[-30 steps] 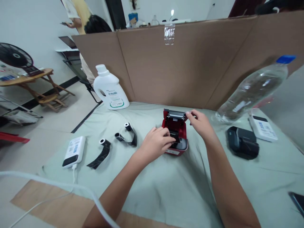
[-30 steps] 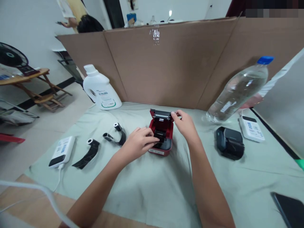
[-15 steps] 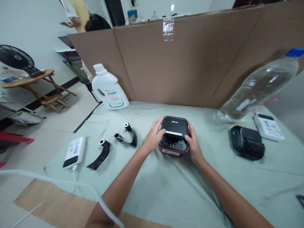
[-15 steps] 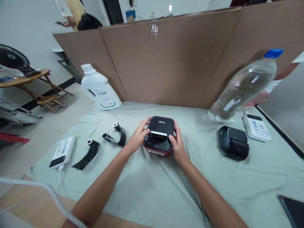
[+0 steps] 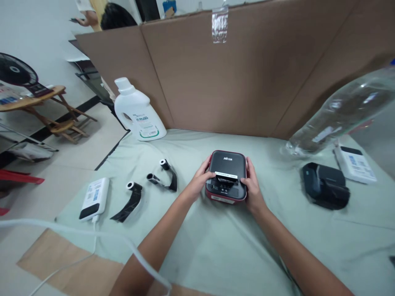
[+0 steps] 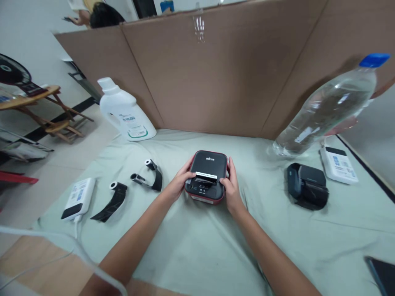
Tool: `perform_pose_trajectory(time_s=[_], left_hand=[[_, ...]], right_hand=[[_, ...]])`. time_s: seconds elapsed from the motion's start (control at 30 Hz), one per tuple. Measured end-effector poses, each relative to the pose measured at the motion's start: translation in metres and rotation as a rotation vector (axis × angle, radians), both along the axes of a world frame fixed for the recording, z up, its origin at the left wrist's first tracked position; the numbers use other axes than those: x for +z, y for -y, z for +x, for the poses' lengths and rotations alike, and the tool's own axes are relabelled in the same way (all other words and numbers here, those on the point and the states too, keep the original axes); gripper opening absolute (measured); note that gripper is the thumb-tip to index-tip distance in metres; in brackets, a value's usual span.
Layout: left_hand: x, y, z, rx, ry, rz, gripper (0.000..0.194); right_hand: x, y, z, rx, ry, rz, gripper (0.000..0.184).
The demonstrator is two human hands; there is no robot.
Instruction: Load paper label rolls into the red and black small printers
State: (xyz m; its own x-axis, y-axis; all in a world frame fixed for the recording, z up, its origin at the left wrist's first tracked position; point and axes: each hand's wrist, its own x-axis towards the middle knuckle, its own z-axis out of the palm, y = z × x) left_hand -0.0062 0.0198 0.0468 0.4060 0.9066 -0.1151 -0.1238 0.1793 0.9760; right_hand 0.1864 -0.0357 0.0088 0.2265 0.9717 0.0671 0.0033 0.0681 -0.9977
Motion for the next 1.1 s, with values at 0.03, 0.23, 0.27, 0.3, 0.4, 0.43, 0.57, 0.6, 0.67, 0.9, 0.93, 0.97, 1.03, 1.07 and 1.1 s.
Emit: perform_pose_trajectory(time_s=[0.03, 0.23, 0.27, 0.3, 0.4, 0.43, 0.57, 0.6, 0.67, 0.9, 0.93, 0.97, 1.03, 1.07, 1.1], left_hand=[[0.0, 0.001, 0.0, 0.007, 0.014, -0.007, 0.084], [0.0, 0.003, 0.003, 0.053, 0.065, 0.017, 0.075], [0.0, 0.003, 0.003, 0.054, 0.06, 0.013, 0.074], [-0.001, 0.002, 0.002, 0.055, 0.05, 0.007, 0.074], [-0.003, 0.001, 0.0, 0.052, 0.013, 0.004, 0.079], [-0.004, 0.001, -0.001, 0.052, 0.009, 0.005, 0.08], [-0.005, 0.001, -0.001, 0.058, 0.026, 0.001, 0.082], [-0.005, 0.002, 0.0, 0.057, 0.037, 0.008, 0.08], [-0.004, 0.003, 0.0, 0.057, 0.063, 0.027, 0.078], [0.003, 0.0, 0.0, 0.077, 0.053, 0.052, 0.073], [0.005, 0.0, 0.0, 0.087, 0.032, 0.053, 0.072], [0.008, 0.002, 0.0, 0.107, 0.007, 0.048, 0.071], [0.012, 0.017, -0.003, 0.178, -0.047, 0.041, 0.067], [0.014, 0.031, -0.008, 0.221, -0.079, 0.049, 0.063], [0.014, 0.052, -0.016, 0.268, -0.122, 0.068, 0.058]], right_hand=[[-0.001, 0.001, -0.001, -0.013, -0.014, -0.005, 0.085], [-0.012, 0.002, -0.003, -0.036, -0.023, 0.059, 0.079], [-0.012, 0.002, -0.003, -0.034, -0.008, 0.065, 0.079], [-0.011, 0.001, -0.002, -0.029, 0.001, 0.065, 0.078], [-0.007, -0.002, 0.001, -0.013, 0.001, 0.037, 0.079], [-0.006, -0.003, 0.002, -0.009, -0.002, 0.024, 0.08], [-0.007, -0.002, 0.002, -0.027, -0.018, 0.045, 0.076], [-0.009, -0.002, 0.001, -0.035, -0.03, 0.07, 0.074], [-0.014, -0.002, 0.001, -0.045, -0.061, 0.124, 0.072], [-0.022, -0.008, 0.001, -0.064, -0.132, 0.16, 0.074], [-0.021, -0.008, 0.001, -0.068, -0.131, 0.166, 0.075], [-0.019, -0.009, 0.0, -0.074, -0.128, 0.174, 0.076], [-0.016, -0.009, -0.001, -0.079, -0.122, 0.183, 0.078], [-0.014, -0.009, -0.002, -0.08, -0.123, 0.182, 0.078], [-0.012, -0.009, -0.003, -0.079, -0.126, 0.177, 0.079]])
